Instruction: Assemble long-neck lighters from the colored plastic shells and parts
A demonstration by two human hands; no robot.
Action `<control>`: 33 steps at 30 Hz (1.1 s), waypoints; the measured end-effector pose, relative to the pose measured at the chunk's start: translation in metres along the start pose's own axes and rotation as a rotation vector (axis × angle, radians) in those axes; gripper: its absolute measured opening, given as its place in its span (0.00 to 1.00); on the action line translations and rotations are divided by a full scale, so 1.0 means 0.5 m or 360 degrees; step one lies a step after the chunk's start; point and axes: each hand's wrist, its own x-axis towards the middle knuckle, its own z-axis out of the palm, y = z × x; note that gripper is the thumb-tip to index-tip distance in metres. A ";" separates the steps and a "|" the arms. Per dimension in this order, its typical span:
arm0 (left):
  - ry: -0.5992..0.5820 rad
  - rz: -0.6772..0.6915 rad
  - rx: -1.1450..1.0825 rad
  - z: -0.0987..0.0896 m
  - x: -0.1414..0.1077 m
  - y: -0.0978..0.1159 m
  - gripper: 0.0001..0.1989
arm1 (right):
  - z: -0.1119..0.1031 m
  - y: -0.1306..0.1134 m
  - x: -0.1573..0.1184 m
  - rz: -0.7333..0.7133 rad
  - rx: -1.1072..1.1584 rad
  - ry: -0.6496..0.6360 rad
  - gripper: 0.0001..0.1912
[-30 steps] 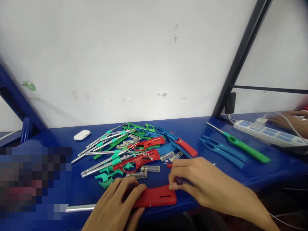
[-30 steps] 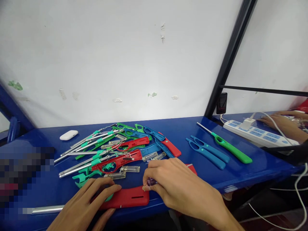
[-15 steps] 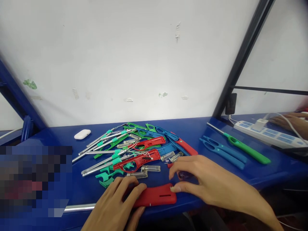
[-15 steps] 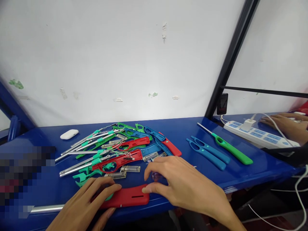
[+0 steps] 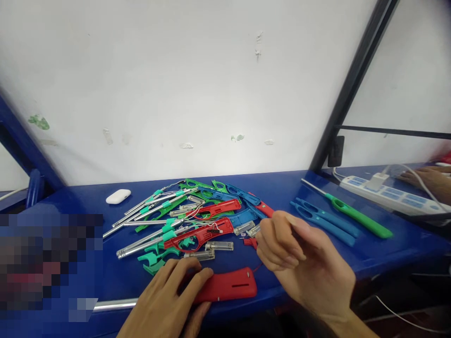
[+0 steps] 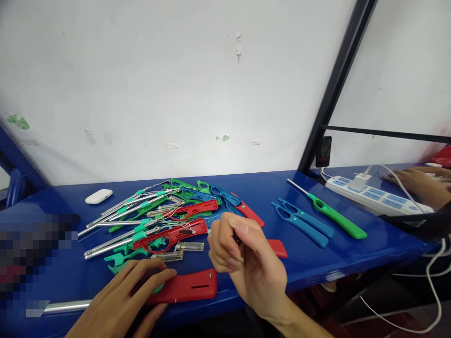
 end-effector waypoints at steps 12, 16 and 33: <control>0.0006 0.0009 -0.0015 0.002 -0.003 -0.001 0.17 | 0.001 0.016 0.015 0.0084 -0.0003 -0.0006 0.25; 0.0008 0.0002 -0.0004 0.002 -0.004 -0.002 0.17 | 0.003 0.011 0.012 0.0024 -0.0003 -0.0003 0.24; -0.0044 -0.0008 -0.0007 -0.005 -0.002 0.001 0.18 | 0.005 0.009 0.011 0.0127 -0.0088 -0.0022 0.26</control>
